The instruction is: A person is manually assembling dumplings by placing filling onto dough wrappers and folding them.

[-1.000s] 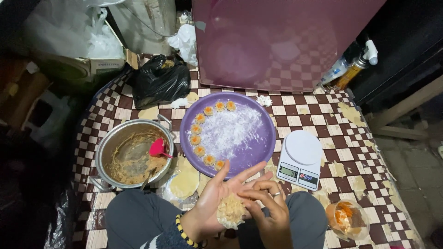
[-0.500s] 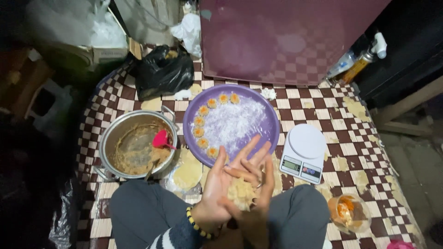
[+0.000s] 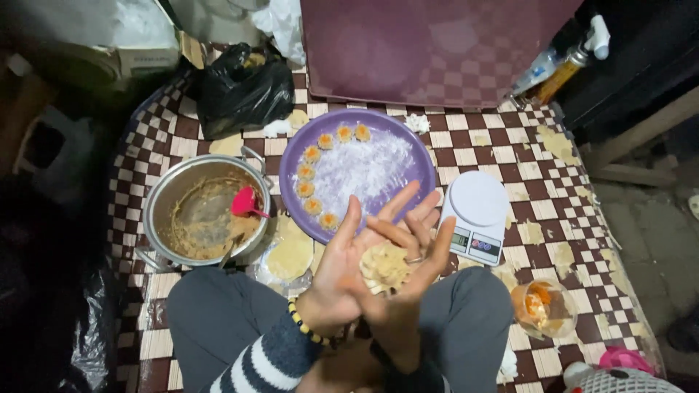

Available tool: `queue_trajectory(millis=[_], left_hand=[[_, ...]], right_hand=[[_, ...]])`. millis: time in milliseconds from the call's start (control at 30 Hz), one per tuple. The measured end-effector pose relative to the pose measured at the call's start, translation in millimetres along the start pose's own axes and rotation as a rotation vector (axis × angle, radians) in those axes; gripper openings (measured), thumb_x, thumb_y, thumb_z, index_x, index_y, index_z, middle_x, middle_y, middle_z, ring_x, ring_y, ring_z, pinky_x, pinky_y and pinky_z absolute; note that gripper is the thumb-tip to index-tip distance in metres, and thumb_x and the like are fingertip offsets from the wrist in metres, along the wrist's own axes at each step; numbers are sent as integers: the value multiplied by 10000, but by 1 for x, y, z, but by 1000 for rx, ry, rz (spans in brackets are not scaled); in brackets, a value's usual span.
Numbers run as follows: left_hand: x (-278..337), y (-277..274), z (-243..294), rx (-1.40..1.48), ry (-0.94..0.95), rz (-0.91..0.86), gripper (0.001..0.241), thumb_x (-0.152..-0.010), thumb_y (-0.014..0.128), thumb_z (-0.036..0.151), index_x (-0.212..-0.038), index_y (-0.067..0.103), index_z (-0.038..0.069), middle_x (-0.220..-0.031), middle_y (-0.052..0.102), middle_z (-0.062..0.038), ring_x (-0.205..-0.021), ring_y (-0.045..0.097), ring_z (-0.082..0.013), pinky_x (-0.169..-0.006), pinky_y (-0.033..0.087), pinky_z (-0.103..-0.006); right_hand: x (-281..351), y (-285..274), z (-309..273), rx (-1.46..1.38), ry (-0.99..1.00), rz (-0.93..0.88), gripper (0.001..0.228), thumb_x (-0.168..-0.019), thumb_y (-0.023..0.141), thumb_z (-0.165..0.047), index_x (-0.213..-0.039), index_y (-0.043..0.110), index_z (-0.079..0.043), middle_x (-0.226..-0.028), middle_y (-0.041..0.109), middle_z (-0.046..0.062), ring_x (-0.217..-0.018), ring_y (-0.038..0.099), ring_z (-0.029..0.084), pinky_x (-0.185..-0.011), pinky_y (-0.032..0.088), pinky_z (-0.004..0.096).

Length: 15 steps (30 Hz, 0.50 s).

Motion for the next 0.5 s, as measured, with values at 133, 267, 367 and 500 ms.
queue_trajectory(millis=[133, 267, 367, 500], left_hand=[[5, 1, 6, -116, 79, -20, 699, -1118, 214, 549, -1656, 184, 103, -1714, 172, -163, -1597, 118, -280, -1306, 139, -416], [10, -3, -4, -31, 47, 26, 754, -1096, 196, 600, -1659, 206, 98, -1662, 317, -144, -1488, 388, -244, -1255, 316, -370], [4, -11, -9, 63, 73, 37, 769, -1068, 285, 634, -1637, 283, 117, -1677, 303, -142, -1500, 360, -251, -1246, 326, -359], [2, -17, -16, 107, 97, -17, 779, -1083, 263, 631, -1655, 215, 104, -1715, 176, -175, -1544, 266, -255, -1278, 254, -354]], right_hand=[[-9, -9, 9, -152, -152, -246, 1440, -614, 888, -450, -1625, -91, -145, -1551, 409, 273, -1443, 502, 380, -1273, 409, 551], [-11, -10, 24, -195, -140, -248, 1344, -692, 916, -304, -1631, -20, -86, -1267, 722, 160, -1540, 351, 254, -1339, 152, 511], [-3, -11, -3, -53, 19, -255, 1200, -791, 828, -265, -1606, -28, -54, -1262, 718, 242, -1544, 312, 413, -1240, 213, 600], [-3, -22, 2, -80, -31, -317, 1409, -657, 806, -560, -1604, -127, -92, -1485, 532, 262, -1563, 244, 419, -1298, 194, 618]])
Point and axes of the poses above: each hand's wrist, its own x-axis away from the middle knuckle, its own y-axis out of the palm, z = x × y, the point moved 1 cm from there along -x, towards the middle knuckle
